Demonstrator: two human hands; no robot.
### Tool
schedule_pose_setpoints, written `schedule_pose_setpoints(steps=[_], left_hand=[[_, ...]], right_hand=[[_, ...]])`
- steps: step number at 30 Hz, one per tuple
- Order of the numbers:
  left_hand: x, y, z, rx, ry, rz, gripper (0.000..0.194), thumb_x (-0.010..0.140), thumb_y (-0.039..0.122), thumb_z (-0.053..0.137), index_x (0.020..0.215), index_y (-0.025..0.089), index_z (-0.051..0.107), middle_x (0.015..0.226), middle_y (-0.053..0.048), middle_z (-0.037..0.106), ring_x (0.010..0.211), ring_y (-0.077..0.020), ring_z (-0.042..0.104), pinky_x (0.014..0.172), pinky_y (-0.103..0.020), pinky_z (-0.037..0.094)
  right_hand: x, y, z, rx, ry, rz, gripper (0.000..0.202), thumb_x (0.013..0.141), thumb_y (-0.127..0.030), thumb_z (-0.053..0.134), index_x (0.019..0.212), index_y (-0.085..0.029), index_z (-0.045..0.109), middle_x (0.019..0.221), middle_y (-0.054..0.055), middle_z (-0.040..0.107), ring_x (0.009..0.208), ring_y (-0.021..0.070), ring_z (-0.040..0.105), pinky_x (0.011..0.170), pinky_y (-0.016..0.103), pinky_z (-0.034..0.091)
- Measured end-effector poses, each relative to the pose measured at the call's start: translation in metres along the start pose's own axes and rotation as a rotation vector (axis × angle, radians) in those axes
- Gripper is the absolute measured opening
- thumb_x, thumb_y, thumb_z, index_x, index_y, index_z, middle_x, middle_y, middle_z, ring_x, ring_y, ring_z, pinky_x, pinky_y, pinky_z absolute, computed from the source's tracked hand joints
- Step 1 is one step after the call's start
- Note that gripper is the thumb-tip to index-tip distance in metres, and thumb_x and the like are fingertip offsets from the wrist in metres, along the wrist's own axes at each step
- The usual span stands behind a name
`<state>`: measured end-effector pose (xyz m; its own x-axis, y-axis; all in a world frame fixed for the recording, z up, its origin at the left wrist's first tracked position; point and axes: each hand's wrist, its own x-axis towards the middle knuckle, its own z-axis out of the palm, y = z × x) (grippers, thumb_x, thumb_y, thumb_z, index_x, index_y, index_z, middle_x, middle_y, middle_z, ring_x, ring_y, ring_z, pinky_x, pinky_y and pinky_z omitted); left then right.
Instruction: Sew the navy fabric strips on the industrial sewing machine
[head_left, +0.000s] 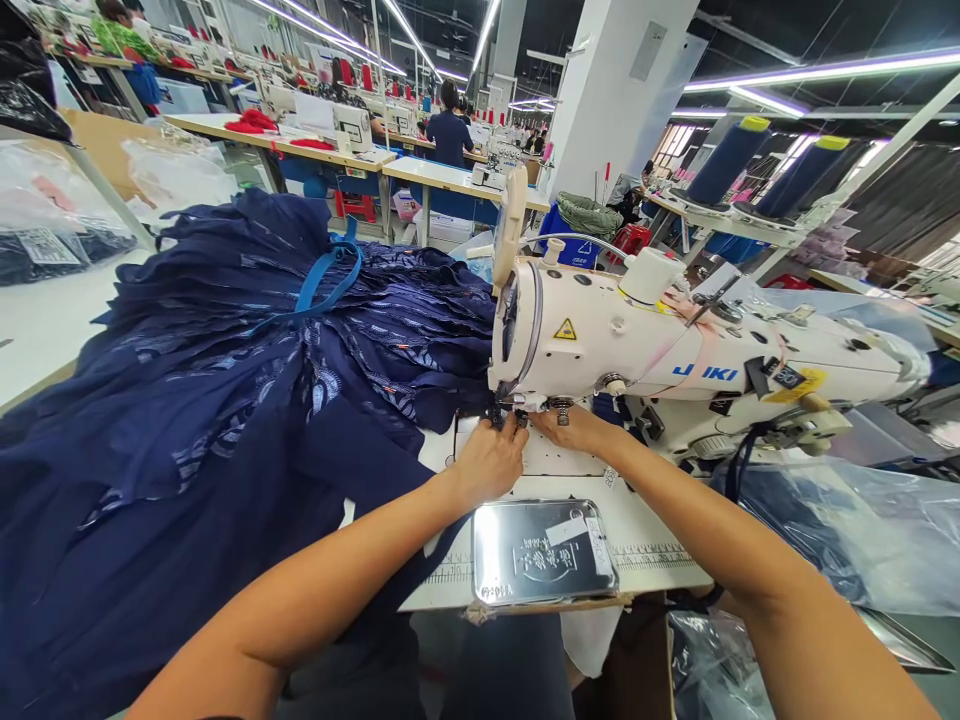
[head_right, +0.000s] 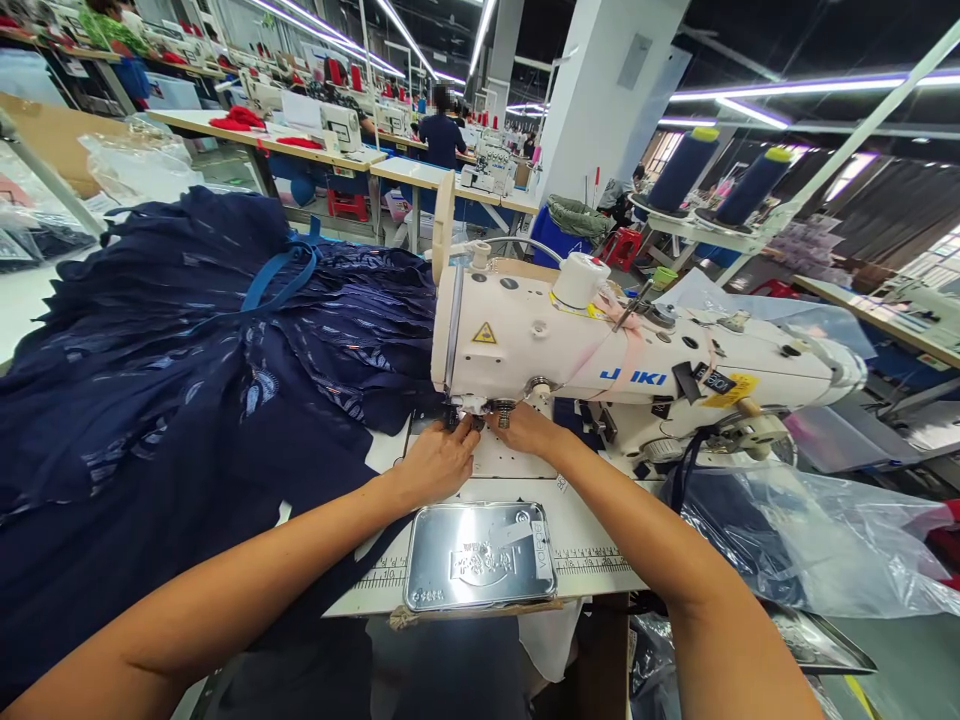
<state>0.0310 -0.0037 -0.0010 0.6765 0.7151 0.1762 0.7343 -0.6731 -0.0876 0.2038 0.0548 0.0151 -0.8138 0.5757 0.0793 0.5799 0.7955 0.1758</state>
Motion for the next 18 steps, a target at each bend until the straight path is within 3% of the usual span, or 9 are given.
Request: schedule_pose_setpoints(steps=[5,13,16,18], left_hand=[[0.000,0.000,-0.003,-0.016,-0.005,-0.013,0.028,0.085,0.019,0.036,0.101,0.006,0.055,0.122,-0.025,0.049,0.101,-0.0275,0.057,0.074,-0.038,0.044],[0.000,-0.001,0.000,-0.006,0.035,-0.016,0.029,0.084,0.019,0.037,0.101,0.005,0.055,0.120,-0.026,0.050,0.097,-0.0280,0.059,0.073,-0.039,0.044],[-0.001,-0.001,-0.001,-0.014,0.026,-0.042,0.029,0.083,0.019,0.038,0.102,0.005,0.054,0.121,-0.026,0.049,0.091,-0.0267,0.061,0.075,-0.039,0.044],[-0.001,-0.001,-0.002,-0.022,0.023,-0.047,0.029,0.083,0.019,0.038,0.103,0.005,0.053,0.121,-0.026,0.049,0.091,-0.0264,0.061,0.076,-0.040,0.044]], right_hand=[[-0.007,0.007,-0.001,0.014,-0.082,0.013,0.028,0.086,-0.013,0.034,0.085,-0.013,0.061,0.076,0.010,0.064,0.074,0.0207,0.058,0.068,0.034,0.047],[-0.059,0.010,-0.010,-0.044,0.103,0.253,0.026,0.087,-0.030,0.043,0.073,-0.014,0.059,0.088,0.011,0.062,0.082,0.0221,0.054,0.074,0.035,0.042],[-0.050,0.007,-0.011,-0.117,0.108,0.294,0.029,0.087,-0.031,0.042,0.074,-0.013,0.061,0.085,0.012,0.063,0.080,0.0224,0.054,0.073,0.034,0.040],[-0.033,0.003,-0.008,-0.120,0.045,0.268,0.029,0.089,-0.026,0.039,0.076,-0.013,0.062,0.077,0.012,0.063,0.076,0.0213,0.055,0.070,0.032,0.039]])
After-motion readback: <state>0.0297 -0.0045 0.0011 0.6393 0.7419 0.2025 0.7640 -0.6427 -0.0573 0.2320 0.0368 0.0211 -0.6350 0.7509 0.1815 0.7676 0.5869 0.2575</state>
